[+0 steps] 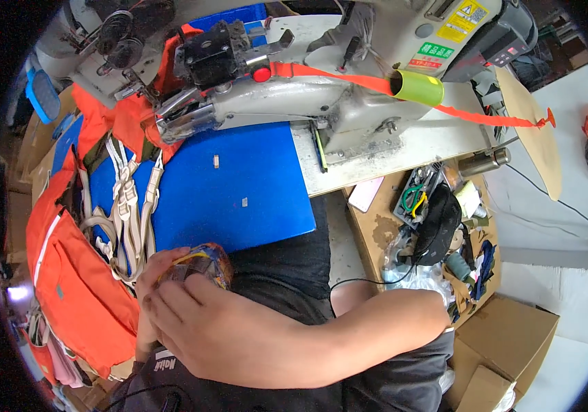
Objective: Assembling and sewing life jacket components at an industrial sewing machine workstation.
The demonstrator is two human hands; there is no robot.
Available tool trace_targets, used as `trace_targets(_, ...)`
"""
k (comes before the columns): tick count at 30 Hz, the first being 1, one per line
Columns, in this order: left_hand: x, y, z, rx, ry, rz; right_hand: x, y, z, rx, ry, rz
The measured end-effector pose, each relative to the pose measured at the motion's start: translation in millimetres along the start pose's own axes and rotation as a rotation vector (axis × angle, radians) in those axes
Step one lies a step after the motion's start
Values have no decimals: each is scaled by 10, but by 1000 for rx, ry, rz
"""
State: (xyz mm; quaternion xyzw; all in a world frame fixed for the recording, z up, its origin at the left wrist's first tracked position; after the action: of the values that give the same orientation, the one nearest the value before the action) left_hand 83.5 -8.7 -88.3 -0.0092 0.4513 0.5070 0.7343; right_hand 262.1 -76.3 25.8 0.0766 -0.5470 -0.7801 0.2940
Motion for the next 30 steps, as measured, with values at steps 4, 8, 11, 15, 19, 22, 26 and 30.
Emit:
trace_targets(4,-25,18,-48,51,69,99,27,1,-3,-62,-95,-9)
trace_targets(8,4,-64,21,41,29,1,57,-15,-58,200,-167,-172)
trace_targets(11,26,-78,32,-6,-9,-36,-84,37,-27,46,-86,-71)
trace_targets(15,-2,-57,89,22,-32,63,-60,44,0,140,-253,-119)
trace_targets(19,-38,125,188,107,-26,98,21,247,162,246,-3,-152)
trace_targets(22,-59,125,277,124,-91,-31,24,501,312,298,-109,167)
trace_targets(26,-91,221,256,48,-115,-64,84,631,473,507,-440,438)
trace_targets(30,-287,525,333,-102,-210,-57,-247,464,181,29,-152,379)
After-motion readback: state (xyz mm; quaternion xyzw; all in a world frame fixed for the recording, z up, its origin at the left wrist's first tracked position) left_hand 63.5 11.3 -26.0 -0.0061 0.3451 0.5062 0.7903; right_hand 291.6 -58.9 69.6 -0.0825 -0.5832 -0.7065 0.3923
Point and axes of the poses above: each hand's wrist, its own z-axis towards the middle knuckle, its own y-axis out of the back of the hand, x = y × z, the point moved 3 cm from there along z, towards the middle knuckle, and after that the axes turned 14 degrees about -y, right-handed, at the moved point
